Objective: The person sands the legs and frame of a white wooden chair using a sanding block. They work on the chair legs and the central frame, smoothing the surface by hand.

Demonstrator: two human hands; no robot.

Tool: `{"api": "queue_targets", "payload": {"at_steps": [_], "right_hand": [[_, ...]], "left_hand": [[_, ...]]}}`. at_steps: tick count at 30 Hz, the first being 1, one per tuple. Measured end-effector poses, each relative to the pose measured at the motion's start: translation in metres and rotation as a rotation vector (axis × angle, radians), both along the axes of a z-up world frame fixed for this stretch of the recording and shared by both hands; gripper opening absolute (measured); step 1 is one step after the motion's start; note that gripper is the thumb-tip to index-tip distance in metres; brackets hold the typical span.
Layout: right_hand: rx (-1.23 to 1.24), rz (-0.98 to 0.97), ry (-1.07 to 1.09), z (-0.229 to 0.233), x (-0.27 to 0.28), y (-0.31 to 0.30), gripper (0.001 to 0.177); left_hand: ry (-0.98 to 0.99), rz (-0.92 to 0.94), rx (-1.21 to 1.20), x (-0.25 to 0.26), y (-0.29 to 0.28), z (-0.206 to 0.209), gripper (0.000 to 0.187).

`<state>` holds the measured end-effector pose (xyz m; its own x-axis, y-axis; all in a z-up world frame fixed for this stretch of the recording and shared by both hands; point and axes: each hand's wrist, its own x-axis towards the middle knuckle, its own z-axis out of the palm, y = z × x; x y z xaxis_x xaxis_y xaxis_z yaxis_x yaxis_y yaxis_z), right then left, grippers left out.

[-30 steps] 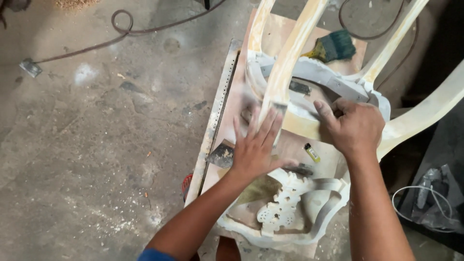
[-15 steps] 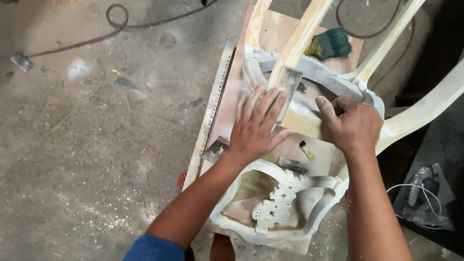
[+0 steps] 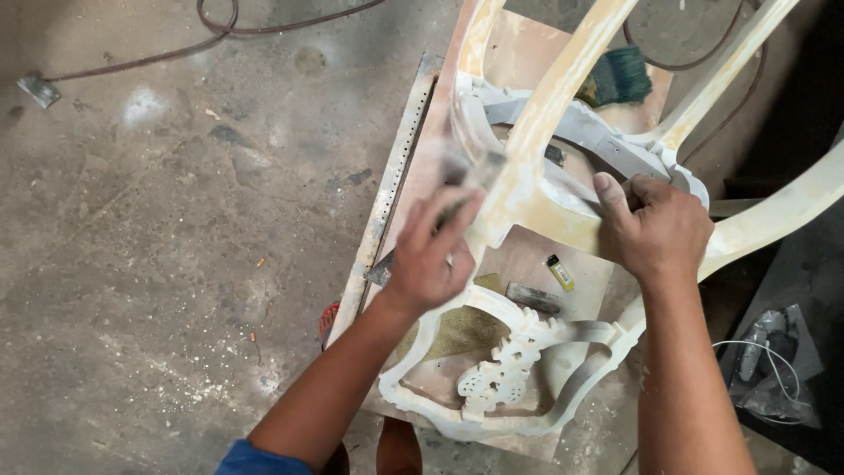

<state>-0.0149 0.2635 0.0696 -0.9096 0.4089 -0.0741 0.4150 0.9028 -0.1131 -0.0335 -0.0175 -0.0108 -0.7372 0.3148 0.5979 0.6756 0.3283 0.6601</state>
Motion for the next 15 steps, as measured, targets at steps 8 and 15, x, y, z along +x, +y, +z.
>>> {"api": "queue_targets", "payload": {"at_steps": [8,15], "right_hand": [[0.042,0.032,0.009,-0.004,-0.002,-0.001,0.077],[0.051,0.037,0.032,-0.008,0.0,0.003,0.077]], "left_hand": [[0.205,-0.055,-0.226,0.001,0.007,-0.02,0.063],[-0.09,-0.058,-0.207,0.001,0.009,-0.009,0.068]]}}
